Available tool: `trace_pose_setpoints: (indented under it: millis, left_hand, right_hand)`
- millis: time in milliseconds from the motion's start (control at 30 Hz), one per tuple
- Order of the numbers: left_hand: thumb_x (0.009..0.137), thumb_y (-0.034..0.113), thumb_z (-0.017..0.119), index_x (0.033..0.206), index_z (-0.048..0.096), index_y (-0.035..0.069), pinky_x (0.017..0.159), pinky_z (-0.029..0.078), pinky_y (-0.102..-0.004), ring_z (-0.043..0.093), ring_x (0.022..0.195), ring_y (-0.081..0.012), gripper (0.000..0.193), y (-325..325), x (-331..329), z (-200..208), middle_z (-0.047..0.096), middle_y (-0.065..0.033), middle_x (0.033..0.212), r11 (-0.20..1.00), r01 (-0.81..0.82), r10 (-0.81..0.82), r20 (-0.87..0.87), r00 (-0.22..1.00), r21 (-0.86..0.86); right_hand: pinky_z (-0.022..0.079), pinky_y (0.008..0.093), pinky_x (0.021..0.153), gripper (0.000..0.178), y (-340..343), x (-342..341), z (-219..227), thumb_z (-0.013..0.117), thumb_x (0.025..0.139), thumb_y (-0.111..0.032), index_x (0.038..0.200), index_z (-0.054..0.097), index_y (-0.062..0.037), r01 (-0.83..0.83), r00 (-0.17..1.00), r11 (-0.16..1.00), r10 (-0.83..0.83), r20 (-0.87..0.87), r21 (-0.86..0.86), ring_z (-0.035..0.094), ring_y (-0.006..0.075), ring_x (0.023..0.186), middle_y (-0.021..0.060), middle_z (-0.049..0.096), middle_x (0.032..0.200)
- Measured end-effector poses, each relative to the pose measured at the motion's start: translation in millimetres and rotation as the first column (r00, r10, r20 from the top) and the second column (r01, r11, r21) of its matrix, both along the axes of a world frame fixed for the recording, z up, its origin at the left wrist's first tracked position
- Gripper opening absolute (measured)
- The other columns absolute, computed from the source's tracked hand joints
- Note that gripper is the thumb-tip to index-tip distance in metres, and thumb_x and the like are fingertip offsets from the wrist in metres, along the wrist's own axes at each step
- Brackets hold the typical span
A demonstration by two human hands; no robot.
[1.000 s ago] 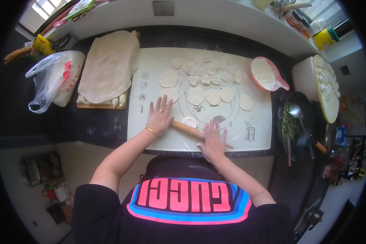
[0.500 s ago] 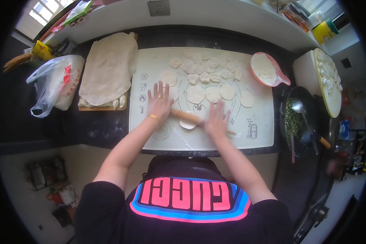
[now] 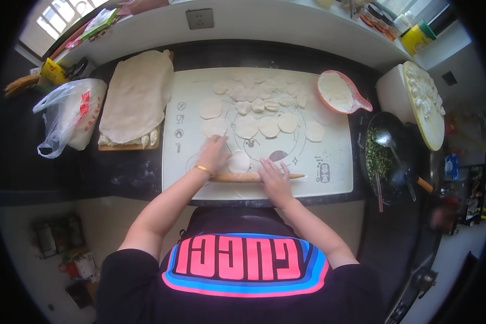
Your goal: The person rolls out small dough balls into circular wrappers using a wooden rolling pin on a cutting board. They then place a spoonful of green vegetable filling onto each wrapper and fold them into dumplings, arranging the finished items on a tray.
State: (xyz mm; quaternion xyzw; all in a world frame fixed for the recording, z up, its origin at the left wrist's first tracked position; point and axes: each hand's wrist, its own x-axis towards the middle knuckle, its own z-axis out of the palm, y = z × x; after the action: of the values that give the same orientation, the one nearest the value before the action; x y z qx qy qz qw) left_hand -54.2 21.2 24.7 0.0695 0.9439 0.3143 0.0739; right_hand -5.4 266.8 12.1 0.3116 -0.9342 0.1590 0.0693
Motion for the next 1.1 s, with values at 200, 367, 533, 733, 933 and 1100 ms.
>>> trace_pose_setpoints:
  millis: [200, 367, 533, 733, 933, 1100]
  left_hand:
    - [0.071, 0.014, 0.068, 0.11, 0.049, 0.006, 0.087, 0.042, -0.0411, 0.047, 0.106, -0.0351, 0.044, 24.1, 7.6, -19.6, 0.049, -0.0197, 0.111, 0.998, 0.023, -0.033, 0.163, 0.986, 0.062]
    - [0.081, 0.029, 0.059, 0.135, 0.032, 0.007, 0.103, 0.022, -0.0501, 0.025, 0.129, -0.0368, 0.064, 5.8, 49.5, -2.2, 0.028, -0.0221, 0.139, 0.932, -0.124, 0.099, -0.09, 0.991, -0.34]
    - [0.087, 0.035, 0.048, 0.142, 0.017, 0.008, 0.108, 0.008, -0.0535, 0.008, 0.137, -0.0371, 0.069, 0.4, -9.1, -9.0, 0.008, -0.0211, 0.148, 0.877, -0.275, 0.23, -0.158, 0.96, -0.394]
    - [0.088, 0.037, 0.044, 0.142, 0.015, 0.004, 0.107, 0.008, -0.0537, 0.008, 0.136, -0.0387, 0.069, -15.9, 25.5, -17.4, 0.009, -0.0228, 0.147, 0.937, 0.055, -0.065, -0.017, 0.998, -0.344]
    - [0.079, 0.023, 0.059, 0.131, 0.034, 0.003, 0.1, 0.029, -0.0443, 0.031, 0.125, -0.0377, 0.061, -5.4, 30.2, -14.0, 0.032, -0.0237, 0.134, 0.998, 0.051, -0.045, -0.117, 0.992, 0.047]
    - [0.071, 0.015, 0.068, 0.107, 0.049, 0.003, 0.082, 0.044, -0.0386, 0.051, 0.101, -0.0347, 0.042, 22.7, -10.4, -6.8, 0.051, -0.0196, 0.112, 0.995, 0.052, -0.072, 0.245, 0.967, 0.088]
  right_hand:
    - [0.024, 0.0479, 0.101, 0.038, 15.9, -0.4, 6.5, 0.066, 0.071, -0.014, 0.104, 0.05, -0.0103, 0.077, 0.985, 0.997, -0.074, 0.157, -0.01, 0.04, 0.0244, 0.125, 0.0097, 0.04, 0.137]
    - [0.017, 0.0515, 0.105, 0.054, -1.9, -17.6, 0.1, 0.062, 0.078, -0.031, 0.123, 0.043, -0.007, 0.087, 0.977, 0.992, -0.103, 0.184, 0.094, 0.025, 0.027, 0.133, 0.0133, 0.028, 0.143]
    - [0.012, 0.0539, 0.106, 0.071, -33.2, -85.3, 9.7, 0.059, 0.078, -0.04, 0.134, 0.033, -0.0042, 0.315, 0.943, 0.939, -0.326, 0.061, 0.14, 0.016, 0.0303, 0.136, 0.0184, 0.018, 0.146]
    - [0.015, 0.0547, 0.104, 0.064, -2.3, -27.3, 5.0, 0.061, 0.077, -0.037, 0.129, 0.039, -0.0063, 0.19, 0.972, 0.974, -0.204, 0.113, 0.123, 0.02, 0.0294, 0.135, 0.0174, 0.024, 0.144]
    - [0.024, 0.0519, 0.097, 0.045, 9.5, 19.1, -14.8, 0.067, 0.07, -0.015, 0.11, 0.049, -0.0108, 0.151, 0.986, 0.988, -0.147, 0.079, -0.042, 0.037, 0.0242, 0.125, 0.0096, 0.039, 0.135]
    - [0.028, 0.0481, 0.096, 0.041, 18.5, 11.7, 7.5, 0.066, 0.07, -0.012, 0.107, 0.05, -0.0109, 0.011, 0.997, 0.999, -0.008, 0.08, -0.036, 0.04, 0.0242, 0.122, 0.0085, 0.043, 0.132]
